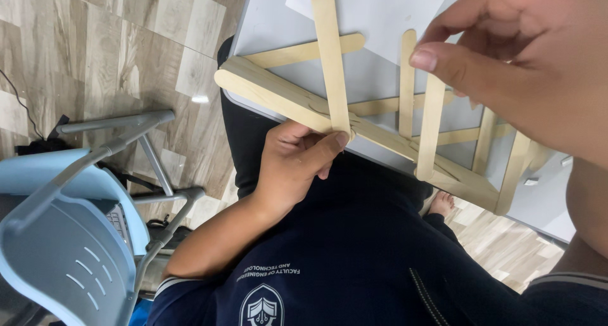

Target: The person assembles a lattice-like structure using popsicle sticks and a hot glue gun. They apply glue to individual sticks and attach them to a growing framework on a white table, occasionally adjusting the position of the structure.

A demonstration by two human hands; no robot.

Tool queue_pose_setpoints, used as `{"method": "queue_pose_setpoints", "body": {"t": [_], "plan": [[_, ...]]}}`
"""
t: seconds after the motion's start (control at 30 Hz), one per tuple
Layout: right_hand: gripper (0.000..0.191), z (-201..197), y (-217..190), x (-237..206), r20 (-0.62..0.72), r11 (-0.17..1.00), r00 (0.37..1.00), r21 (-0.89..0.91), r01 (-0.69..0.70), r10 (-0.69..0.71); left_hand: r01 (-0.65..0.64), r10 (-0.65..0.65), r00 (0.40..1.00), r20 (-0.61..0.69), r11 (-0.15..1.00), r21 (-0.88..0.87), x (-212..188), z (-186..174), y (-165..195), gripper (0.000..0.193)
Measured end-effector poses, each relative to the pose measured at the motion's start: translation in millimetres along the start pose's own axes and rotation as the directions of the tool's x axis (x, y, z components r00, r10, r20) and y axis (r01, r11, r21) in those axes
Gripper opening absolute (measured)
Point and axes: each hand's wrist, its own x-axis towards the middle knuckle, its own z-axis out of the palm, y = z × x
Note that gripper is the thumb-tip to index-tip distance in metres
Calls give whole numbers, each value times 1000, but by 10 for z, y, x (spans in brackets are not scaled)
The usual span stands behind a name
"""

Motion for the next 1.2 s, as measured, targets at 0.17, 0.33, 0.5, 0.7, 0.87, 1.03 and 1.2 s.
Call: {"method": "queue_pose_setpoints", "body": {"t": [0.17, 0.33, 0.5, 0.7, 0.87, 1.03, 1.2], "plan": [[29, 6, 41, -33, -26, 999, 1000, 46, 0, 1, -11, 11, 1000, 10, 1000, -22, 12, -9, -12, 11], [50, 24, 38, -47, -29, 969, 988, 196, 152, -149, -13, 13, 1000, 9, 1000, -23, 19, -2, -5, 11], [51, 76, 15, -89, -18, 984, 992, 130, 123, -122, -22, 22, 1000, -3, 1000, -6, 30, 26, 22, 9], [52, 116, 15, -103, -14, 984, 988, 80, 157, -157, 6, -6, 1000, -12, 1000, 27, 43, 35, 72, 9], [52, 126, 27, -131, -8, 984, 985, 40, 175, -175, 6, -6, 1000, -17, 1000, 23, 57, 50, 75, 9], [54, 123, 69, -220, -12, 978, 979, 56, 203, -203, -9, 10, 1000, -10, 999, 47, 66, 48, 106, 9], [62, 112, 180, -541, -41, 994, 994, 47, 99, -98, -3, 5, 1000, -15, 989, 150, 46, 43, 136, 11]]}}
